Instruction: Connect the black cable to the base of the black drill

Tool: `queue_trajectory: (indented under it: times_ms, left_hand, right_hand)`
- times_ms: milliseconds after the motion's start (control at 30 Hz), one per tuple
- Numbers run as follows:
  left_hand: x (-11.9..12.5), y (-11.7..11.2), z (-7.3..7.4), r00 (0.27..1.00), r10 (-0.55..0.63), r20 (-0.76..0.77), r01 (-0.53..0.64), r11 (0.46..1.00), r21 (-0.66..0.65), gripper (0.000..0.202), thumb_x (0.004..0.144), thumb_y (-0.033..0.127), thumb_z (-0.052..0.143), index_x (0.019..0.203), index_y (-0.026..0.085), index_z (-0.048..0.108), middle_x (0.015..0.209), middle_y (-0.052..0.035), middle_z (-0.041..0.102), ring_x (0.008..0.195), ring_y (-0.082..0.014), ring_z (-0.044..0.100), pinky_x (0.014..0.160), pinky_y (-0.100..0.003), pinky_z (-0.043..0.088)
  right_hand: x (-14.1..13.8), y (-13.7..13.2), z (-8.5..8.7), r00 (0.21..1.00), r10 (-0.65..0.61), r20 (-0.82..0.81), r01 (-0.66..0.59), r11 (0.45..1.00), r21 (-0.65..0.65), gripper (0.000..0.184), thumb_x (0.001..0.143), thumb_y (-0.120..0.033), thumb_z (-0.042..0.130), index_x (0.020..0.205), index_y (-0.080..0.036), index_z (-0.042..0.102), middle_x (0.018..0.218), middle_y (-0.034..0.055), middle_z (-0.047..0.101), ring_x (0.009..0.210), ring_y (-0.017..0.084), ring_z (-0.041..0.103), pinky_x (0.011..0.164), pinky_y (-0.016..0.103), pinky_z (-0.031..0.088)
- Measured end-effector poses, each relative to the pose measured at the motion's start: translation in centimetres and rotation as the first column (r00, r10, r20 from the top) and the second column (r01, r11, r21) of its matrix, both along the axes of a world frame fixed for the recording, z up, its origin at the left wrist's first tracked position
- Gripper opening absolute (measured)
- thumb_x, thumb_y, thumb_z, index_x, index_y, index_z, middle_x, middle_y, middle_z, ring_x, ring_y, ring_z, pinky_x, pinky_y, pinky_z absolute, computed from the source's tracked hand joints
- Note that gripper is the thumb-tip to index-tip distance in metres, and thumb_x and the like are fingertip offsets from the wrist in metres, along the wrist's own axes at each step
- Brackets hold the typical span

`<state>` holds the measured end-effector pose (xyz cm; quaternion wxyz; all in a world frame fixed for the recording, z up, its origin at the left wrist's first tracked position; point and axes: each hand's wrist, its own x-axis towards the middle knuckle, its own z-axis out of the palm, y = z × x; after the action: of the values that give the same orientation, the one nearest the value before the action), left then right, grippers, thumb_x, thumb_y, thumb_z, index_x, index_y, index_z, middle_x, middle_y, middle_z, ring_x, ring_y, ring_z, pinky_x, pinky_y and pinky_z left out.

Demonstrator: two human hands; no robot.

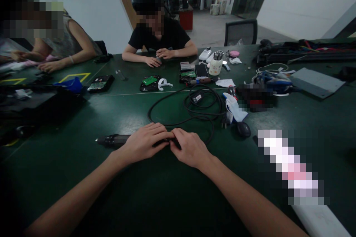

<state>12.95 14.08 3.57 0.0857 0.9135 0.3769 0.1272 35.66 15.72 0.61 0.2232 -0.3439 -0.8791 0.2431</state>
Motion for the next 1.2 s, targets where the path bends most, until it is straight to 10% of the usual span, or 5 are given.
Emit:
queue_trajectory:
  times_ms: [1200]
  left_hand:
    - [0.0,0.2,-0.6,0.998,-0.014,-0.056,0.016,0.999,0.047,0.026,0.103,0.028,0.053,0.127,0.024,0.060,0.114,-0.0051,0.063,0.104,-0.0221,0.059,0.090,-0.039,0.047]
  right_hand:
    - [0.0,0.0,0.1,1.000,0.013,0.010,-0.013,1.000,-0.013,0.010,0.099,-0.019,0.058,0.107,-0.021,0.054,0.098,0.0025,0.062,0.077,0.016,0.058,0.068,0.028,0.042]
